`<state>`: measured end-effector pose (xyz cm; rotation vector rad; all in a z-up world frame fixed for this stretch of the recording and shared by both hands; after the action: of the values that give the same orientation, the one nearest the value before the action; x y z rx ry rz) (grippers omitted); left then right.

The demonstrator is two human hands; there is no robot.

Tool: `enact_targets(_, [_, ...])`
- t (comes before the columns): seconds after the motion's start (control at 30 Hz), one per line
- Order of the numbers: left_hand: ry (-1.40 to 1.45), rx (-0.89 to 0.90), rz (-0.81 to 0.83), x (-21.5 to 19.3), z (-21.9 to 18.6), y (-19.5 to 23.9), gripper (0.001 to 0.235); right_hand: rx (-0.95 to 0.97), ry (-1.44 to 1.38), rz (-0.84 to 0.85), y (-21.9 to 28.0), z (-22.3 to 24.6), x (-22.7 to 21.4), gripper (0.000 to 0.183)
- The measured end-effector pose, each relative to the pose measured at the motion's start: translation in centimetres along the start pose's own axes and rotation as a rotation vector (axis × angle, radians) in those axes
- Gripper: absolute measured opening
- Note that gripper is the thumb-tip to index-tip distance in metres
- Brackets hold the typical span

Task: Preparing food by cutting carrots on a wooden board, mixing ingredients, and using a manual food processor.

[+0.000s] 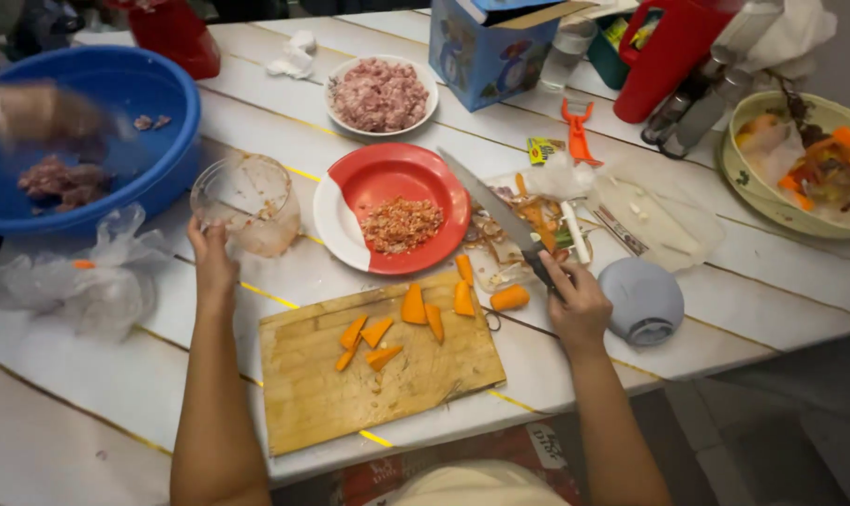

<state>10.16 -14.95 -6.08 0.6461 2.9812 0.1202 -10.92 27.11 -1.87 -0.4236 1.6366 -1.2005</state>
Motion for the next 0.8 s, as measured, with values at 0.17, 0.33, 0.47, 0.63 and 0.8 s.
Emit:
enact_targets(0.17, [-0.003, 0.017, 0.001, -0.1, -0.3, 0.3, 0.054, 0.099, -0.126, 0.024, 0.2, -0.6, 0.5, 0.044])
enact_targets(0.33, [-0.003, 0.052, 0.021, -0.1, 0.9, -0.8, 0.052, 0.354, -0.411, 0.026, 0.2, -1.3, 1.4, 0.044])
enact_targets(0.47, [0.036, 0.066, -0.002, 0.4, 1.1, -0.5, 0.050, 0.567, -0.536, -0.031, 0.3, -2.6, 0.7, 0.050])
enact_targets(0.63, [0.048, 0.005, 0.015, 0.7, -0.2, 0.4, 0.056, 0.674, -0.605, -0.013, 0.2, -5.8, -1.4, 0.049])
enact_targets(0.8, [0.041, -0.009, 0.039, -0.1, 1.8, -1.2, 0.052, 0.585, -0.276, 0.033, -1.0, -11.3, -5.3, 0.045])
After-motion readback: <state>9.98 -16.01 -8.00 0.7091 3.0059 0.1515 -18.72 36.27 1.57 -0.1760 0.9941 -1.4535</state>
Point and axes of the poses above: each hand's wrist, its own y-axis away from the middle knuckle, its own x-axis out of the palm, z = x × y, the point moved 6 cm from there along -y, towards the middle knuckle, and after that the axes turned 7 degrees about -x, right-handed, at the moved point
